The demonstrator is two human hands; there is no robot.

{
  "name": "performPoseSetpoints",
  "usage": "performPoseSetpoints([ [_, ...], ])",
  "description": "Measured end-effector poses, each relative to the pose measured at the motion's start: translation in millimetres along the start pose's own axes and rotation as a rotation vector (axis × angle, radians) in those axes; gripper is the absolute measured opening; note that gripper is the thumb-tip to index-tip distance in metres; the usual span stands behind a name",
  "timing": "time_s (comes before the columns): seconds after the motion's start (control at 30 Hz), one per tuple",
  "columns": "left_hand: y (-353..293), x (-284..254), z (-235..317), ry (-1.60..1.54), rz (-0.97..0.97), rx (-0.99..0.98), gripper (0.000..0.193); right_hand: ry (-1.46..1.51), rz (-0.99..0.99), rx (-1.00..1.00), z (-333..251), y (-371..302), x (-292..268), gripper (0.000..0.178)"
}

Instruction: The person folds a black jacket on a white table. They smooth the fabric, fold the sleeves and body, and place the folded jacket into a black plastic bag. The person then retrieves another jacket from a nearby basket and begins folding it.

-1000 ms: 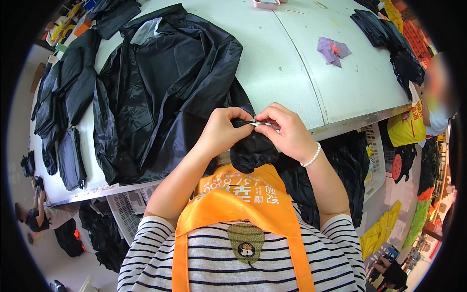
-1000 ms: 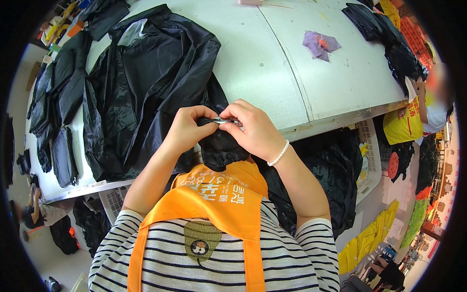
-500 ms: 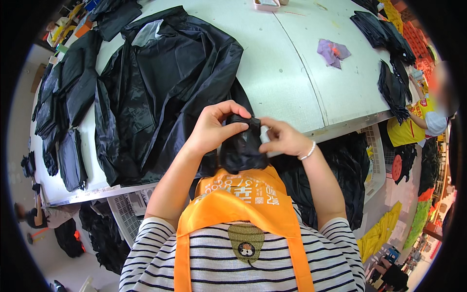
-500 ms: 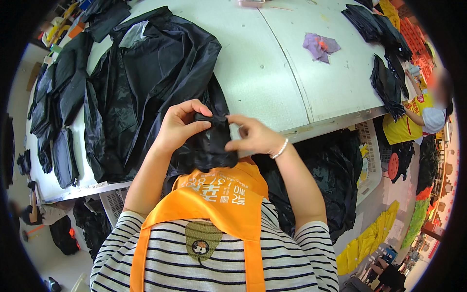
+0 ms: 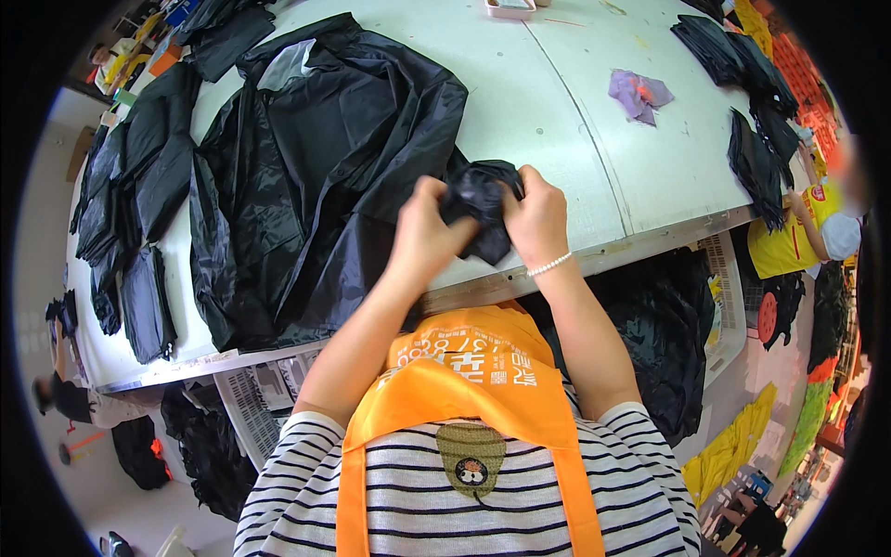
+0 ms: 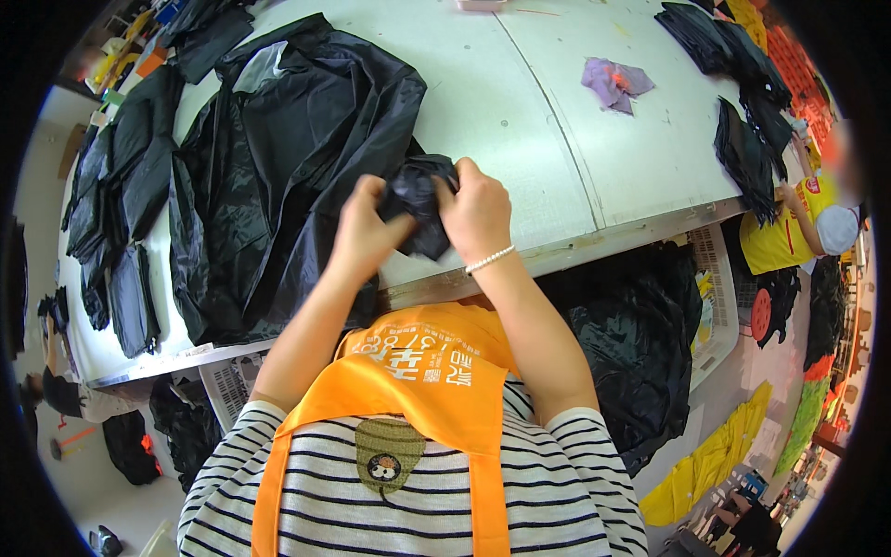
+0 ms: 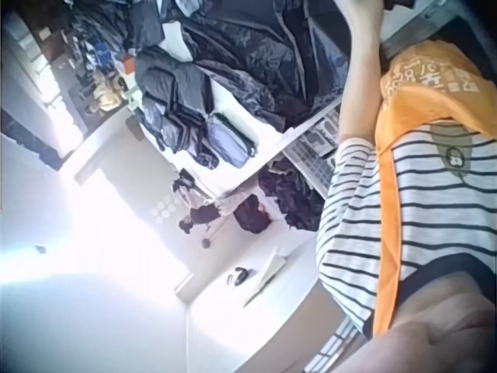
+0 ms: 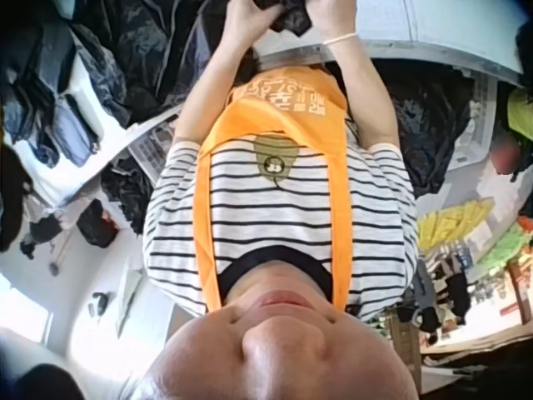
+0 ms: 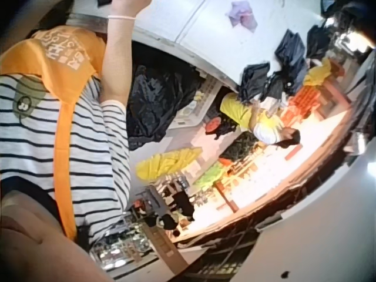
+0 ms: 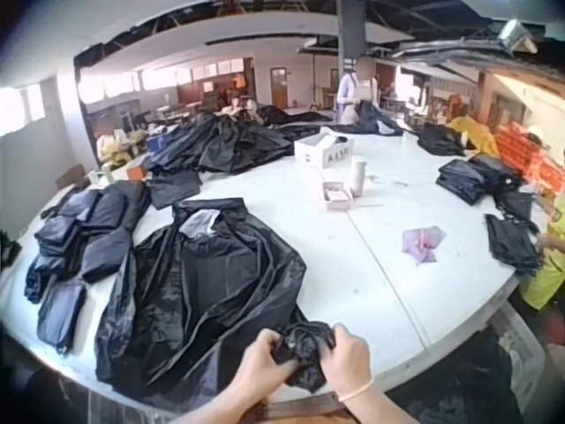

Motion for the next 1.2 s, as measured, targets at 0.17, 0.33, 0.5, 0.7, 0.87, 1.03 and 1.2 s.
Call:
performPoseSetpoints([
  [0.17,38.5,-64.8,-16.4,0.248,0.42,0.052,0.015,0.355,-0.359,-0.214,-79.0,-61.6,20.5,0.026],
  [0.33,0.3,-19.0,26.2,-0.255,-0.076,0.082,0.028,0.179,0.052,-0.031,-17.9,-17.0,-28.4,0.015],
  [0.5,-26.5,-75.0,56.7,-0.038,0.338,0.336,0.025,0.202,0.255,-0.205,-21.5,-18.4,-94.1,0.024],
  [0.7,-36.0,-95.9,76.8,0.034,0.459,0.491,0.03,0.253,0.09,-0.224,-47.9,-41.9,-94.0,0.028],
  [0.87,-53.0,-87.2,112.4,0.035,0.44,0.722,0.031,0.289,-0.015,-0.221,-50.6,-48.0,-86.2,0.035],
  [1.03,-65.2,-78.6,118.9,-0.003,0.33,0.867,0.034,0.164,-0.029,-0.231,-56.9,-47.1,-94.0,0.037],
  [1.2,-67.6,-72.8,126.9,0.005,0.289,0.937,0.034,0.141,-0.181,-0.185,-55.8,-48.9,-96.3,0.041],
])
Point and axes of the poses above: each hand's wrist, its own y-axis towards the middle knuckle, its own x-axis out of the palm, z = x × y, the point moved 10 cm from there along y, towards the middle knuckle, and after that the axes turned 1 degree about z, right-handed, at the moved point
